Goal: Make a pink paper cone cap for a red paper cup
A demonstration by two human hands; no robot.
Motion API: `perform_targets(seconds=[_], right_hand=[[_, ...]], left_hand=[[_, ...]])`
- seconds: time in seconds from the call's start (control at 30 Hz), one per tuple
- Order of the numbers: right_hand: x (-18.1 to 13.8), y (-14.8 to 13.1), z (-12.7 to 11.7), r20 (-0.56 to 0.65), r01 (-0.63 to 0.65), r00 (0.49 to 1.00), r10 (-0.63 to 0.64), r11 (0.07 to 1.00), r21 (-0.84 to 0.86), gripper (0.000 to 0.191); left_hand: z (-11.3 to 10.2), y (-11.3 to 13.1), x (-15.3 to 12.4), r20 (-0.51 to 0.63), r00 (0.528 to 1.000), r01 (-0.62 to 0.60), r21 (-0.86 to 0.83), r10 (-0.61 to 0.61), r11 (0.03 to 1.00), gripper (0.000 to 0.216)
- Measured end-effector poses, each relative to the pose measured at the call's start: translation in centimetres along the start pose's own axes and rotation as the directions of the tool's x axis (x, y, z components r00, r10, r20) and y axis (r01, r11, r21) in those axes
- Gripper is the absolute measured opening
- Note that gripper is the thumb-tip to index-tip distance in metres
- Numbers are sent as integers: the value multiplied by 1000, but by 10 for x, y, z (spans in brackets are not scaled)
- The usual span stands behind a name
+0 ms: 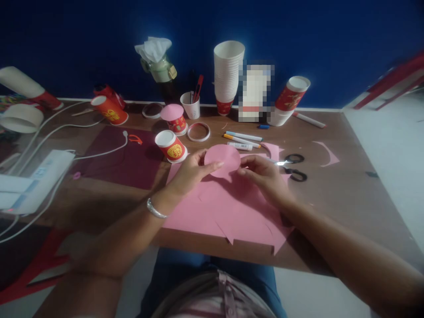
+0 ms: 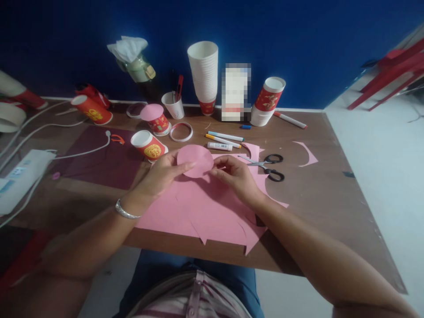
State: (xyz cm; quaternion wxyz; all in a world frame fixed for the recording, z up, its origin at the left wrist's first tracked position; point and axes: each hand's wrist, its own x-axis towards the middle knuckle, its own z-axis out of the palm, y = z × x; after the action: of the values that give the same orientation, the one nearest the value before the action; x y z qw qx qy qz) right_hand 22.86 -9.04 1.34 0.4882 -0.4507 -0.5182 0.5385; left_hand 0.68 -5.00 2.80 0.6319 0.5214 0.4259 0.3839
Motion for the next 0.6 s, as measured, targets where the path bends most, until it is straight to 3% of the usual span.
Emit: perform_targets(seconds=[0.1,0.23,0.47,0.6], right_hand=[[-2,3,1,-26,-36,999,35,999,-27,30],[-2,6,0,-30,-37,999,35,998,-56,26],[0,2,5,-44,195,978,-205,965,-174,13],[-1,0,8,-44,157,985,-167,972,-172,18]], left_hand=[[0,-6,-1,59,998,39,-50,-36,998,36],[-3,-8,-1,45,999,-24,-52,26,998,27],[-1,-3,-1,14,994,-109,159,108,981,29],[3,4,-5,89,994,-67,130,56,989,28]])
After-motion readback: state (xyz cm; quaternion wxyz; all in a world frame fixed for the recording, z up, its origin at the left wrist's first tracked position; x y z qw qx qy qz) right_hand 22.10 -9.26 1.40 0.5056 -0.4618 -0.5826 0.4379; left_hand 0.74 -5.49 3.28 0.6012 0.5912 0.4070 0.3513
